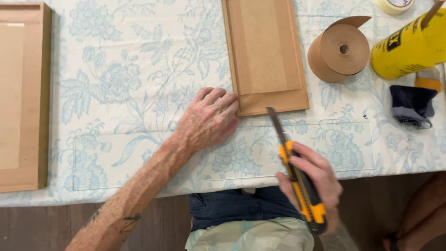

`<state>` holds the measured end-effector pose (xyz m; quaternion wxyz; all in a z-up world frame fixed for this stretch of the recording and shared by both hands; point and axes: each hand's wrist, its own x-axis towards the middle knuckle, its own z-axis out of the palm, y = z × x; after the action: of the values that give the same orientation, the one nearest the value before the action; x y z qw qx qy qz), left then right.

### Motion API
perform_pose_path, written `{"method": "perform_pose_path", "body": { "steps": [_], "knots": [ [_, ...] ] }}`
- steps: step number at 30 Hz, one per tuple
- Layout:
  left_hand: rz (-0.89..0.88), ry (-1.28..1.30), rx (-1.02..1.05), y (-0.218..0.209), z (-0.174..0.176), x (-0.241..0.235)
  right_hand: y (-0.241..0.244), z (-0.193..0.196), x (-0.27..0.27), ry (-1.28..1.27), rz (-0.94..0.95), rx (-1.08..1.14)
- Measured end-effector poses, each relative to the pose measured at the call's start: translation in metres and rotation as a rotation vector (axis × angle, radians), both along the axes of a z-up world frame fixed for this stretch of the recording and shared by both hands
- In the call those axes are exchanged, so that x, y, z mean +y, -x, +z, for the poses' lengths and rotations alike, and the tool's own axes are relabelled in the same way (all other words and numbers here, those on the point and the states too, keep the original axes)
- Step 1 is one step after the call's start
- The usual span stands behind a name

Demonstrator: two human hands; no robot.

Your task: Apply brown paper tape to the back of a wooden picture frame to seal it.

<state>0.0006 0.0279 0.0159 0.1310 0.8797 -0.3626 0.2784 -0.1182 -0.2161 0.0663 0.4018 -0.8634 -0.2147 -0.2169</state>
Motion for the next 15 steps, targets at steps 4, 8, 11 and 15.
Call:
{"method": "perform_pose_path", "body": {
  "steps": [4, 8, 11, 15],
  "knots": [
    [-0.132, 0.015, 0.07, -0.023, 0.033, -0.006, -0.004, -0.005, -0.036, 0.022, -0.098, -0.106],
    [-0.359, 0.106, 0.396, -0.076, 0.052, -0.078, -0.005, -0.002, -0.065, 0.128, -0.132, -0.046],
    [-0.439, -0.021, 0.54, -0.125, 0.046, -0.14, -0.013, -0.013, -0.077, 0.157, -0.053, -0.116],
    [-0.329, -0.511, 0.777, -0.165, 0.041, -0.189, -0.024, -0.015, -0.084, 0.166, 0.025, -0.091]
  ]
}}
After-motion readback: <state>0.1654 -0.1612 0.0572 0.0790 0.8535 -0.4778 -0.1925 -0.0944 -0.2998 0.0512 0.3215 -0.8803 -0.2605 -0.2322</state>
